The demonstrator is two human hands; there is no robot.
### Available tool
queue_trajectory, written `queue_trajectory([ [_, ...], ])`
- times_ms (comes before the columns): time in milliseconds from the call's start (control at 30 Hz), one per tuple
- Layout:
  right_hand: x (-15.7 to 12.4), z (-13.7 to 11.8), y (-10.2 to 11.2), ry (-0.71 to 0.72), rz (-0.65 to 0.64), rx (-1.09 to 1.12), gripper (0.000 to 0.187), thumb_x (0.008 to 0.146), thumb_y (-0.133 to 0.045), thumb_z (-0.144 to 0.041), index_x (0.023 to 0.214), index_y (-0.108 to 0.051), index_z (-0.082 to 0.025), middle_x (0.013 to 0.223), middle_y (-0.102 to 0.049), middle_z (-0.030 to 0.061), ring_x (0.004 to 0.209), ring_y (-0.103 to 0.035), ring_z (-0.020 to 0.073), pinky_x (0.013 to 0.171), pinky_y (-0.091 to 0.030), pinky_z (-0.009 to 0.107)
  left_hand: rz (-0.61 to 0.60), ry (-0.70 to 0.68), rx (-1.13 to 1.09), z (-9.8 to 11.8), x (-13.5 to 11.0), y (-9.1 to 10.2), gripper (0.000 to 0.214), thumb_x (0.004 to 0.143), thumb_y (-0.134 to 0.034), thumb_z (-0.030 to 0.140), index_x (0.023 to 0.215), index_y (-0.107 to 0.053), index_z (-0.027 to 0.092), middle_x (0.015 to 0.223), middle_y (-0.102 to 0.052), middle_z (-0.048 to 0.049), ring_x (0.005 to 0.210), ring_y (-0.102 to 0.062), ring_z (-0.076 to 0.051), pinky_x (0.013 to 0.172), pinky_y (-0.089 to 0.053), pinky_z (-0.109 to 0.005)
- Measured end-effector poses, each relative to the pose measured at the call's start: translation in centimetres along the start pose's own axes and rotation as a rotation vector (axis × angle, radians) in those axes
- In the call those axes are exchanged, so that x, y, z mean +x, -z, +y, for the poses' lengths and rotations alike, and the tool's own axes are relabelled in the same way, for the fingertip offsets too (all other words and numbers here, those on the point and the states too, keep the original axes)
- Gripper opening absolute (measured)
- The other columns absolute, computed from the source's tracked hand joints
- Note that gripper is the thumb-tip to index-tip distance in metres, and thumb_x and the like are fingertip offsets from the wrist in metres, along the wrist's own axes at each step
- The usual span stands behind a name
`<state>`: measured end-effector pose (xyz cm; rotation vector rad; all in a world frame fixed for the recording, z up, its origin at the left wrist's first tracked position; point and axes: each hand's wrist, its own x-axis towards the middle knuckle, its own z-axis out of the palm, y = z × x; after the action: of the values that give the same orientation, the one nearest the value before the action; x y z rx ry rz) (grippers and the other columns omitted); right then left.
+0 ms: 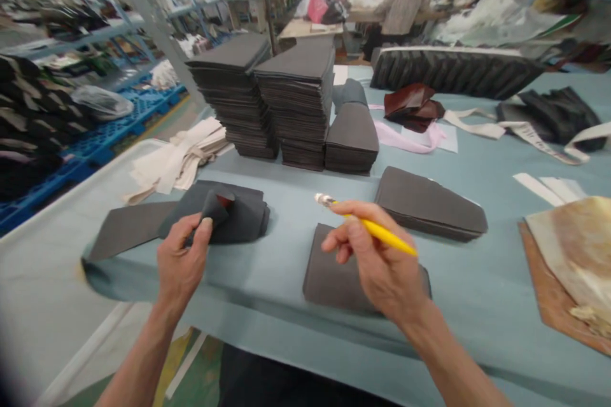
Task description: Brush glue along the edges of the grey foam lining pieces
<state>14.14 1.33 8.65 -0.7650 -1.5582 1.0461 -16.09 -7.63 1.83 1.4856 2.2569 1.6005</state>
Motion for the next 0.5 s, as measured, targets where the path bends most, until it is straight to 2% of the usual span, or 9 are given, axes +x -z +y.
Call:
queue_trajectory([
  [100,-0.7,0.2,-3.4,0.049,-0.160,-0.133,0.014,0.108,-0.060,-0.033,0.111,-0.071,-0.026,0.082,-0.082,0.0010,0.058,-0.071,0.0134,0.058,-0.060,0.027,0.058,-0.005,-0.046,1.3,-1.7,0.3,0.026,0.098,-0.067,0.048,0.095,-0.079,0.025,0.105,-0.080,-0.0073,0.106,-0.070,-0.027,0.102,-0.053,-0.040],
  [167,-0.9,0.6,-5.5,0.107,-0.196,-0.202,0.006,0.104,-0.065,-0.029,0.107,-0.069,-0.026,0.089,-0.082,0.0009,0.068,-0.075,0.0136,0.066,-0.062,0.027,0.075,-0.010,-0.079,1.9,-3.0,0.1,0.022,0.096,-0.070,0.044,0.094,-0.080,0.025,0.104,-0.080,-0.0079,0.106,-0.070,-0.027,0.103,-0.053,-0.041],
  [200,-1.0,0.8,-6.6,0.139,-0.192,-0.211,0.004,0.102,-0.067,-0.028,0.105,-0.068,-0.026,0.090,-0.082,0.0009,0.071,-0.076,0.0141,0.068,-0.062,0.027,0.078,-0.010,-0.096,2.2,-3.6,0.0,0.020,0.095,-0.071,0.043,0.093,-0.080,0.025,0.104,-0.080,-0.0081,0.106,-0.070,-0.027,0.103,-0.053,-0.042],
  [333,-1.4,2.0,-10.0,0.164,-0.167,-0.274,0.022,0.092,-0.080,-0.037,0.105,-0.067,-0.026,0.096,-0.081,0.0031,0.084,-0.079,0.0194,0.079,-0.065,0.033,0.056,0.021,-0.170,2.8,-5.1,-1.2,0.018,0.094,-0.073,0.042,0.092,-0.081,0.026,0.102,-0.080,-0.0084,0.104,-0.070,-0.028,0.103,-0.053,-0.044],
  [500,-2.1,3.1,-12.0,0.189,-0.152,-0.283,0.011,0.096,-0.070,-0.033,0.101,-0.063,-0.026,0.088,-0.078,0.0015,0.075,-0.076,0.0181,0.072,-0.062,0.031,0.002,0.146,-0.284,3.0,-5.9,-2.5,0.024,0.084,-0.082,0.051,0.086,-0.081,0.027,0.100,-0.080,-0.0087,0.105,-0.069,-0.030,0.108,-0.052,-0.048],
])
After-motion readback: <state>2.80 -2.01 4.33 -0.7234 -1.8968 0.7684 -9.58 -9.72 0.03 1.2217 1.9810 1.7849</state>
